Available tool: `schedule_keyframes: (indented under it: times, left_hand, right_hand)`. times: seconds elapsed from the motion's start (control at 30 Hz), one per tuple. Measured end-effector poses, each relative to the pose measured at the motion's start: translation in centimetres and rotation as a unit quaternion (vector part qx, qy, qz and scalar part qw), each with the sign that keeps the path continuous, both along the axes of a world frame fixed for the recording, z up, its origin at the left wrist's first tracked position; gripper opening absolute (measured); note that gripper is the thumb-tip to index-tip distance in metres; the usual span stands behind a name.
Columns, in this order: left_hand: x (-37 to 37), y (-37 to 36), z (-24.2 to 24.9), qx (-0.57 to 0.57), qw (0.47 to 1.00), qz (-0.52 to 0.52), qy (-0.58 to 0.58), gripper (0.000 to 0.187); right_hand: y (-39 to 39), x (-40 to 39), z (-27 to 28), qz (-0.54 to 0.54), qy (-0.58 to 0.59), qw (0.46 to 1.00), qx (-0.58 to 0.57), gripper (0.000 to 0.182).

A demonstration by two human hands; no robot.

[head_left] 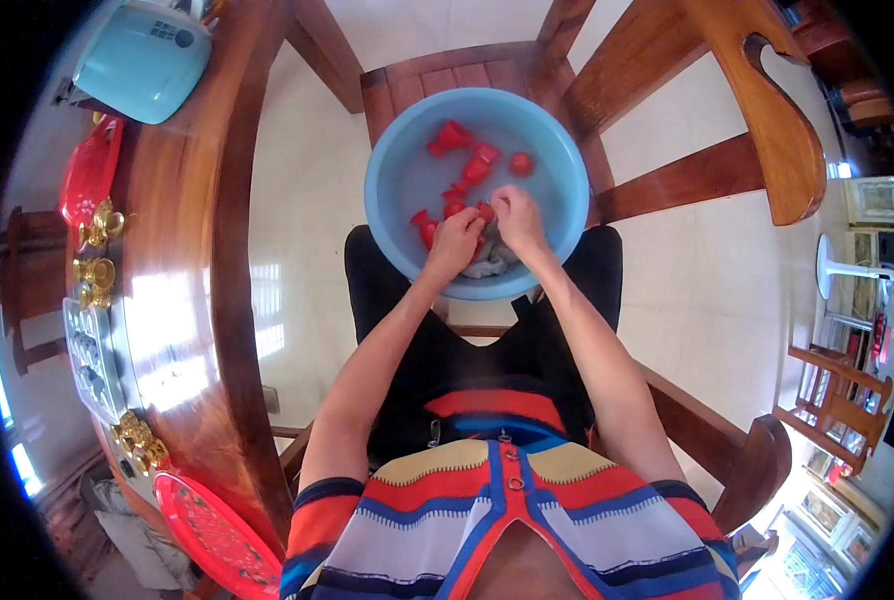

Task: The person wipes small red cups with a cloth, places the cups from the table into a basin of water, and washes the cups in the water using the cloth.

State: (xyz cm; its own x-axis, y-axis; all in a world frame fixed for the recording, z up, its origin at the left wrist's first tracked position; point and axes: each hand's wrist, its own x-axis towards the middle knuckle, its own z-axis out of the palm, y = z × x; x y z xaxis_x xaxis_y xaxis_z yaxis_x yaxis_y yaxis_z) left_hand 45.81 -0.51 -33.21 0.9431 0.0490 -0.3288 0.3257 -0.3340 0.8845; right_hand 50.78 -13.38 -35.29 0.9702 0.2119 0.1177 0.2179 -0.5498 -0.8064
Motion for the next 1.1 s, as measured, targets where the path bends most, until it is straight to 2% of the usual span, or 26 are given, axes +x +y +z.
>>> schedule_keyframes:
  times: [0.1, 0.17, 0.23, 0.3, 0.37, 0.5, 0.57, 0.6, 0.67, 0.7, 0.77, 0.9, 1.0, 1.07, 1.1]
  left_hand:
    - [0.0, -0.1, -0.6, 0.03, 0.998, 0.025, -0.049, 0.019]
    - [0.2, 0.0, -1.2, 0.116, 0.988, 0.023, -0.103, 0.019]
    - [0.3, 0.0, -1.4, 0.091, 0.989, 0.021, -0.113, 0.019]
    - [0.3, 0.1, -1.0, 0.07, 0.99, 0.015, -0.122, 0.019]
    - [0.1, 0.4, 0.2, -0.035, 0.999, 0.027, 0.002, 0.023]
    - [0.8, 0.7, -2.0, -0.09, 0.992, 0.084, -0.024, 0.017]
    - [0.9, 0.9, -3.7, -0.316, 0.938, 0.136, 0.042, 0.022]
    - [1.0, 1.1, -3.5, -0.316, 0.938, 0.135, 0.041, 0.022]
    - [1.0, 1.3, -3.1, -0.442, 0.874, 0.164, 0.121, 0.016]
    - [1.0, 1.3, -2.7, -0.442, 0.874, 0.163, 0.12, 0.016]
    - [1.1, 1.4, -2.0, -0.453, 0.856, 0.189, 0.163, 0.016]
    - [1.0, 1.7, -1.9, -0.427, 0.871, 0.168, 0.173, 0.017]
    - [0.9, 1.4, -1.7, -0.413, 0.875, 0.192, 0.162, 0.019]
    - [1.0, 1.3, -1.6, -0.398, 0.882, 0.211, 0.139, 0.02]
    - [1.0, 1.4, -1.7, -0.399, 0.881, 0.212, 0.139, 0.02]
  right_hand:
    - [-0.1, -0.6, 0.6, 0.05, 0.024, 0.998, -0.021, 0.013]
    - [0.1, -0.8, 0.8, 0.088, 0.036, 0.995, -0.03, 0.014]
    - [0.3, -0.4, -0.1, 0.017, 0.001, 1.0, -0.02, 0.013]
    - [-0.2, 0.8, -0.4, 0.021, 0.02, 1.0, -0.002, 0.013]
    - [-0.4, 1.4, -0.6, 0.025, 0.04, 0.999, 0.002, 0.012]
    - [-0.5, 1.3, 0.0, 0.016, 0.068, 0.996, -0.054, 0.012]
    - [-0.7, 1.2, 0.5, 0.013, 0.079, 0.997, -0.016, 0.014]
    - [-0.8, 1.3, 0.2, 0.013, 0.077, 0.997, -0.017, 0.014]
    - [-0.9, 1.4, -0.2, 0.004, 0.106, 0.994, -0.022, 0.015]
    - [-1.0, 1.4, -0.2, 0.003, 0.105, 0.994, -0.023, 0.015]
    - [-1.2, 1.5, -0.3, 0.002, 0.142, 0.988, 0.053, 0.015]
    - [-0.9, 1.1, 0.7, -0.053, 0.141, 0.986, 0.078, 0.014]
    - [-0.6, 0.8, 1.2, -0.059, 0.092, 0.985, 0.13, 0.012]
    - [-0.4, 0.0, 1.8, 0.033, 0.04, 0.994, 0.097, 0.012]
    - [-0.4, -0.1, 1.9, 0.034, 0.04, 0.994, 0.095, 0.012]
